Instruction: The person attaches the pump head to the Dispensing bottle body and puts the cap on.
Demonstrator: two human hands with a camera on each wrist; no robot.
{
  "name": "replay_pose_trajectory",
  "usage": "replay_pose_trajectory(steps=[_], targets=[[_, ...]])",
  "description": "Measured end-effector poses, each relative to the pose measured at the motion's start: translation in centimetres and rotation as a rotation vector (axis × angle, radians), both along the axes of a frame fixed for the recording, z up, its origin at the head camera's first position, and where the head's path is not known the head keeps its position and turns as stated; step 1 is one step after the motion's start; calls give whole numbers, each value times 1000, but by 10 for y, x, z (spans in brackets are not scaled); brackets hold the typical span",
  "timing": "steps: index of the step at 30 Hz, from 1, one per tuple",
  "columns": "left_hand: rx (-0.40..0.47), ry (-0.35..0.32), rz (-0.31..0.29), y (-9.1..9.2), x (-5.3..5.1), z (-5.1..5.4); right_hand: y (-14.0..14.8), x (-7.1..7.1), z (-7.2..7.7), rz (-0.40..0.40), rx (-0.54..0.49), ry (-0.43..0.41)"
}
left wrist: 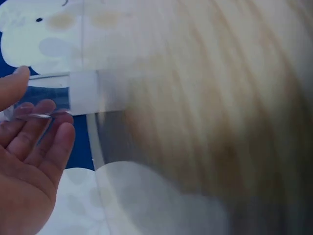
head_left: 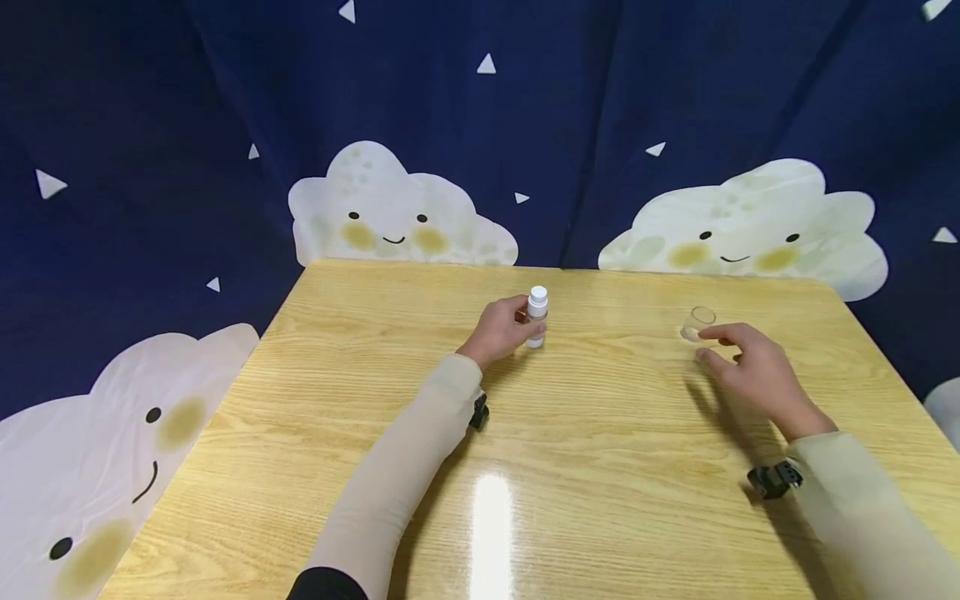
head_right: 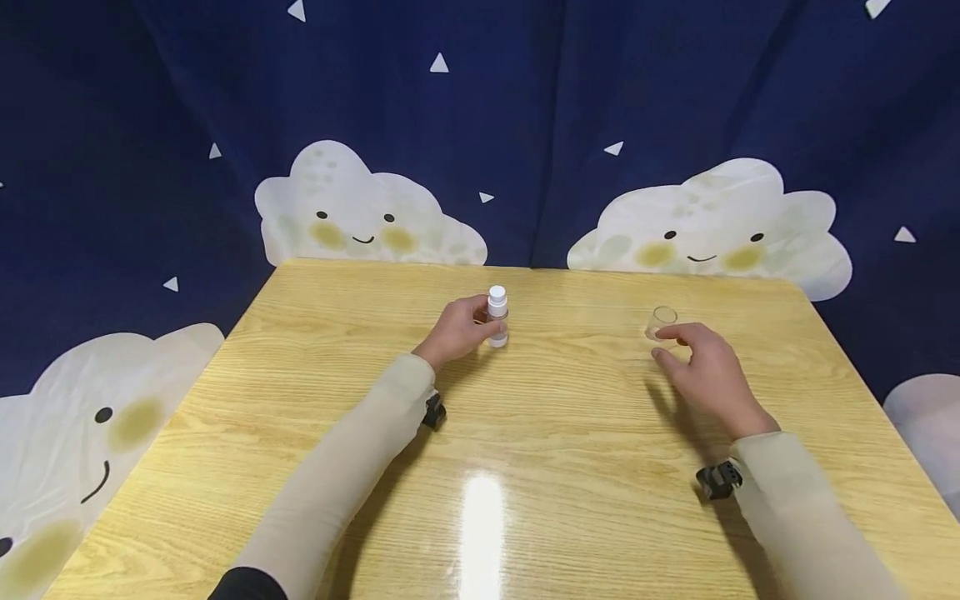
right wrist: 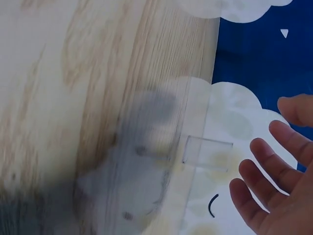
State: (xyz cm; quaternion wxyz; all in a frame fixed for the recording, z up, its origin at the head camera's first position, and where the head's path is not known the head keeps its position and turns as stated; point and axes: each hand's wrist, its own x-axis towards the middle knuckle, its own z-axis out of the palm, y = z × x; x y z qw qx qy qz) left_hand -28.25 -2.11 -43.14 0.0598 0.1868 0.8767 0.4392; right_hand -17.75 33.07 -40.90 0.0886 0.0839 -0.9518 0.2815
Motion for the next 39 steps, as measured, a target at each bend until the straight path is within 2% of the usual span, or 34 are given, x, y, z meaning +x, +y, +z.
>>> replay_pose_trajectory(steps=[7, 10, 13, 17, 22, 26, 32, 35, 39], targets=[[-3, -14, -16, -4, -3, -1, 9, -5, 8, -110, -50, -8], [-14, -22, -19, -5, -4, 0, 11, -11, 9, -141, -69, 6], [-21, -33, -24, -6, -4, 0, 13, -19, 6, -175, -81, -22], [-26, -36, -13, -6, -4, -1, 18, -35, -1, -154, -95, -131], [-39, -12, -24, -6, -6, -1, 23, -52, -7, -113, -48, -240], [-53, 19, -51, -5, -8, 0, 26, -58, -9, -107, 2, -306], [-60, 16, -44, -5, -9, 1, 28, -64, -9, -107, 21, -446], [-52, 3, -33, -6, -9, 0, 26, -67, -11, -117, -4, -464], [-39, -36, -28, -4, -8, -3, 22, -68, -17, -123, -49, -447]])
